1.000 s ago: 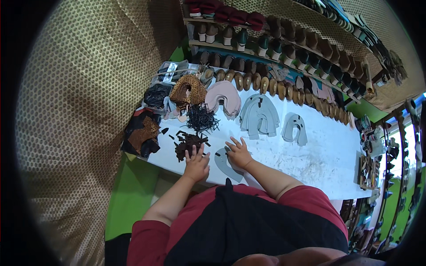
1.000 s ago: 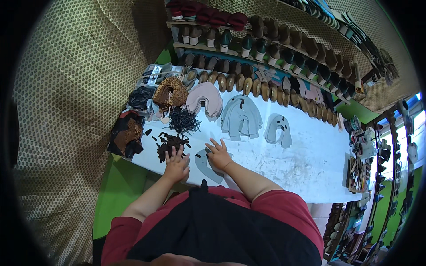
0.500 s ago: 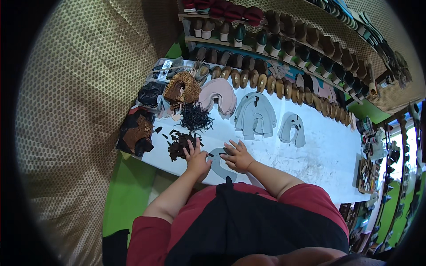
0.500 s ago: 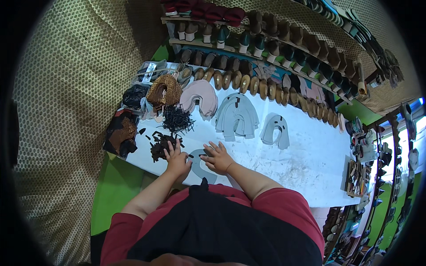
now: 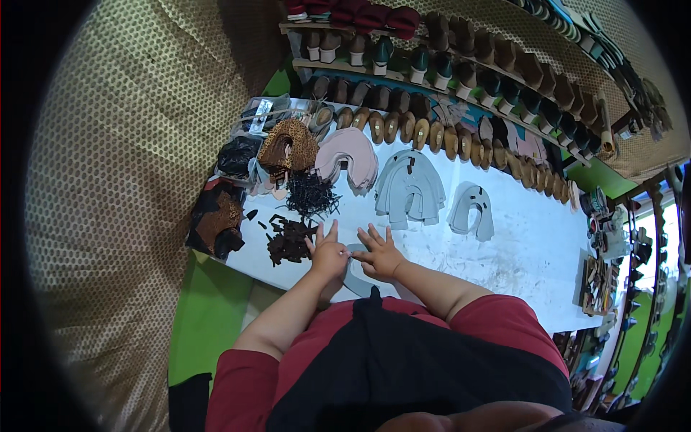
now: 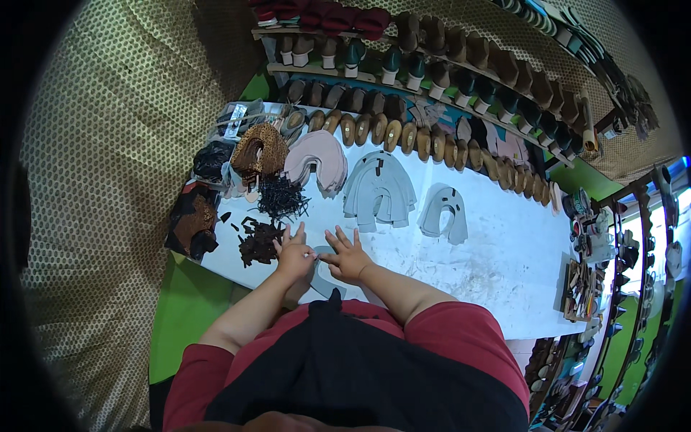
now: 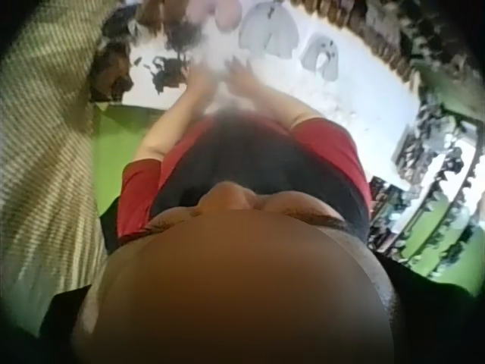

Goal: Organizing and preparing shoe upper components and laces on a workbench in a factory setting.

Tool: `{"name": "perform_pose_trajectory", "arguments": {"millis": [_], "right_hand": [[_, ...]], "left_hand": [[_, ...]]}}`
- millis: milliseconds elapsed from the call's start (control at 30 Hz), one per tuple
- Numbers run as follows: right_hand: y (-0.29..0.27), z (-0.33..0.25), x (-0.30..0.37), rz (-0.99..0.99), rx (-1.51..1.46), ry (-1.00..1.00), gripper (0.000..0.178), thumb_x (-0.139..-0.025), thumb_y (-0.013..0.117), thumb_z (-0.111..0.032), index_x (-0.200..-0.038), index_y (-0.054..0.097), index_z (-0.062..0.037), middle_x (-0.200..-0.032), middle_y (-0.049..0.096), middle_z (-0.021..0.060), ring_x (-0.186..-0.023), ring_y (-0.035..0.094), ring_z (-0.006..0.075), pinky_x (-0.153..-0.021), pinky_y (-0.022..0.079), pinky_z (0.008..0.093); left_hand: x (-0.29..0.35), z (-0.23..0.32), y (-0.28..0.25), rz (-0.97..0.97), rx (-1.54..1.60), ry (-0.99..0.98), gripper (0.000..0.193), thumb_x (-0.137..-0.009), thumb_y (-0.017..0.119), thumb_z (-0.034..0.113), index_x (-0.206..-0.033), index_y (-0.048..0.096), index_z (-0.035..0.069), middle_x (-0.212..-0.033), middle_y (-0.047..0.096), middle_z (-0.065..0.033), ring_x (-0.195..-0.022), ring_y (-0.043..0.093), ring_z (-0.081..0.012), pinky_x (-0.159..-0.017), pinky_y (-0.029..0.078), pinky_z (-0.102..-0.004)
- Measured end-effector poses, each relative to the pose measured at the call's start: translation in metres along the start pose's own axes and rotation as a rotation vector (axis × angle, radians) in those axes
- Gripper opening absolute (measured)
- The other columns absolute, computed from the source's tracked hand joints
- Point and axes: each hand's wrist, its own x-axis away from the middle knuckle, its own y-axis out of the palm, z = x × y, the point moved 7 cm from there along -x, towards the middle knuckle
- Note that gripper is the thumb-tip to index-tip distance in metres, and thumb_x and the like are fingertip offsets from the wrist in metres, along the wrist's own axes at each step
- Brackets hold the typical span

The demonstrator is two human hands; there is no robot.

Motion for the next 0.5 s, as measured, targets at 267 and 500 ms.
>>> {"name": "perform_pose_trajectory", "arguments": {"millis": [267, 500], "right_hand": [[0.002, 0.004, 0.002, 0.014, -0.006, -0.024, 0.042, -0.086, 0.057, -0.034, -0.127, 0.065, -0.0319, -0.158, 0.028, 0.0148, -0.150, 0.013, 0.0402, -0.112, 0.011, 0.0718], [0.000, 0.001, 0.003, 0.056, -0.083, -0.083, 0.042, -0.085, 0.058, -0.033, -0.126, 0.066, -0.0301, -0.158, 0.029, 0.0142, -0.150, 0.014, 0.0400, -0.113, 0.010, 0.0702]], "left_hand": [[0.005, 0.019, -0.019, 0.009, -0.065, -0.046, 0.023, -0.077, 0.073, 0.037, -0.086, 0.079, 0.018, -0.161, 0.024, -0.0167, -0.149, 0.000, -0.0462, -0.109, 0.000, -0.0739], [0.003, -0.003, 0.003, -0.042, -0.143, -0.131, 0.031, -0.076, 0.074, 0.040, -0.090, 0.079, 0.013, -0.161, 0.020, -0.0210, -0.148, -0.001, -0.0510, -0.107, 0.002, -0.0762]]}}
